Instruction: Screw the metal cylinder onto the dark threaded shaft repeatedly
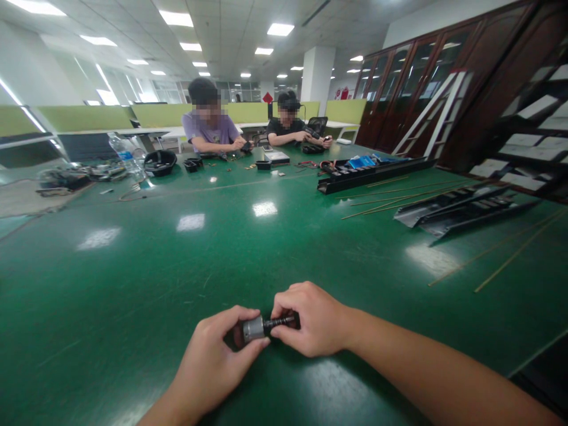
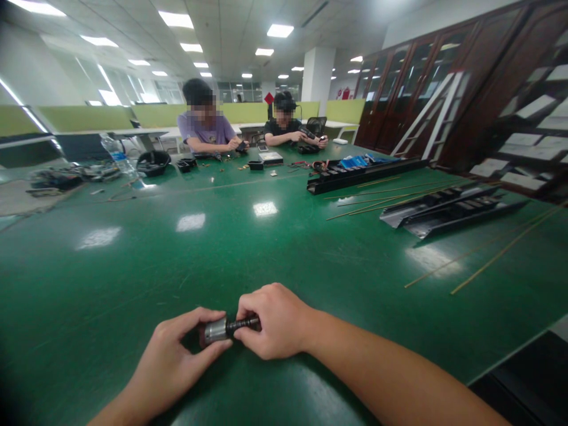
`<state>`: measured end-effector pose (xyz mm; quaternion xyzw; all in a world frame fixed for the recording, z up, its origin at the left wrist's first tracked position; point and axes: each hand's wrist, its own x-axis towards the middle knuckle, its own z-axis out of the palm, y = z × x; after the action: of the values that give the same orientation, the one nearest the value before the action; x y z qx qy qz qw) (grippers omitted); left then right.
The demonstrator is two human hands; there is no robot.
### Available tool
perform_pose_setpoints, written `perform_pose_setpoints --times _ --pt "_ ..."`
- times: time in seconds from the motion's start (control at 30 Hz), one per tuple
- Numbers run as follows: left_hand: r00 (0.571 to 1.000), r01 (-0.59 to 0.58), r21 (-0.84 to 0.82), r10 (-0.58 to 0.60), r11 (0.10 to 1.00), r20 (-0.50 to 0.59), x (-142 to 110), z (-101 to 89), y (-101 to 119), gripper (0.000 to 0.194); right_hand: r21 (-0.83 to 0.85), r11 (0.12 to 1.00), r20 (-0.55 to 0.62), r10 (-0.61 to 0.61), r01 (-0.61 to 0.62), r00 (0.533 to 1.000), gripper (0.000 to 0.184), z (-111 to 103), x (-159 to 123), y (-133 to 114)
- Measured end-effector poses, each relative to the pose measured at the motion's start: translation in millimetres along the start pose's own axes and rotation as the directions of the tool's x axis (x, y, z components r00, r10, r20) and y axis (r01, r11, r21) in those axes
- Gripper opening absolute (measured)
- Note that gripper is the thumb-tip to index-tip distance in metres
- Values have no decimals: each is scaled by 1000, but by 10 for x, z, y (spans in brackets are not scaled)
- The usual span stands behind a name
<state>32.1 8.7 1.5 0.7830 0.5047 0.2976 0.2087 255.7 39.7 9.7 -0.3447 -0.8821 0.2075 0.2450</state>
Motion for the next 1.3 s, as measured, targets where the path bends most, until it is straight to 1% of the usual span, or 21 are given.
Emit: perform_pose_setpoints --times 0.4,0.67,0.97,1.3 --pt "1000 -2 -6 2 1000 -15 -2 1 1 26 1 1000 -1 8 -8 1000 12 -13 5 4" --pt "1000 10 -21 -10 1000 2 -7 -16 5 25 -11 1000 -3 16 -17 1000 13 -16 4 3" --pt "1000 11 -23 -11 1000 -7 0 -31 3 24 -8 1000 9 30 -30 1000 13 -41 7 -5" --pt "999 41 -22 -41 999 -3 1 -18 -7 26 -3 999 -8 36 -36 999 12 -60 1 3"
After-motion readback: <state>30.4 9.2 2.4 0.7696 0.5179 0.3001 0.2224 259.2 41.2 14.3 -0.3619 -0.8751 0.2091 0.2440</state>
